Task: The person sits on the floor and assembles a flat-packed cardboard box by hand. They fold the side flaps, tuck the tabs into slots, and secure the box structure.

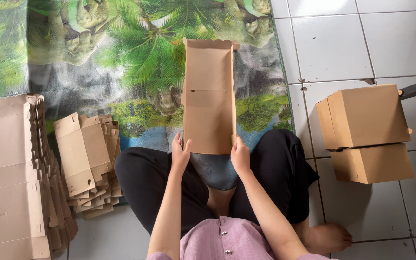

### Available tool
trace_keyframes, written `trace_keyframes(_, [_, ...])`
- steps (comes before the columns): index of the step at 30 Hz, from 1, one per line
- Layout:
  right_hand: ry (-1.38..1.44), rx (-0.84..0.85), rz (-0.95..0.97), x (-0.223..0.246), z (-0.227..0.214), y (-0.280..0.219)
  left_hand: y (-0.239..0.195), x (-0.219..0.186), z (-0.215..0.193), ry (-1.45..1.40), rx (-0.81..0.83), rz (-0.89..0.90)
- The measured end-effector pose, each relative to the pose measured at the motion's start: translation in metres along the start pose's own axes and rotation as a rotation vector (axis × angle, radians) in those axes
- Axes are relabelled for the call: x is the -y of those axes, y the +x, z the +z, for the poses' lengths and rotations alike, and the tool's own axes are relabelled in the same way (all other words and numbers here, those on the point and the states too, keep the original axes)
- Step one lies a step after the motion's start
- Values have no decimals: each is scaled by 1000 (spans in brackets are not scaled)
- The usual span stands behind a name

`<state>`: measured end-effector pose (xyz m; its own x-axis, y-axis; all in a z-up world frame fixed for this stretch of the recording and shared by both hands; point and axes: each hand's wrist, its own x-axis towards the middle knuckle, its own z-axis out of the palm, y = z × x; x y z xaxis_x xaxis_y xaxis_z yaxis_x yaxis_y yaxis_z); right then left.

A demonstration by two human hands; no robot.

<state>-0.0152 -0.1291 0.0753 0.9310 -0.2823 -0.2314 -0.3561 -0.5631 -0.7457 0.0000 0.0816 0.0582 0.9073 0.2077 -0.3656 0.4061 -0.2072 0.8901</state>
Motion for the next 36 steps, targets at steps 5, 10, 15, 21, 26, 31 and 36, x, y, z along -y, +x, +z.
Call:
trace_keyframes(5, [115,-105,-33,-11,-7,3,3,15,3,-98,4,60])
trace_keyframes(10, [117,-263,-300,4,-14,-9,-3,3,-1,-138,10,14])
trace_keyframes(15, [-76,-111,-703,-17,18,-11,-11,-11,-5,-167,47,-5])
trace_keyframes(21, [-365,93,-854,-13,45,-44,-7,-5,-5,-205,46,-13])
trace_keyframes(26, [-352,41,-805,-22,47,-47,0,2,-4,-284,11,5])
trace_keyframes(31, [-335,52,-772,-23,48,-56,12,13,-2,-267,-36,17])
trace_keyframes(36, [-330,185,-799,-29,53,-68,23,22,3,-168,-68,-44])
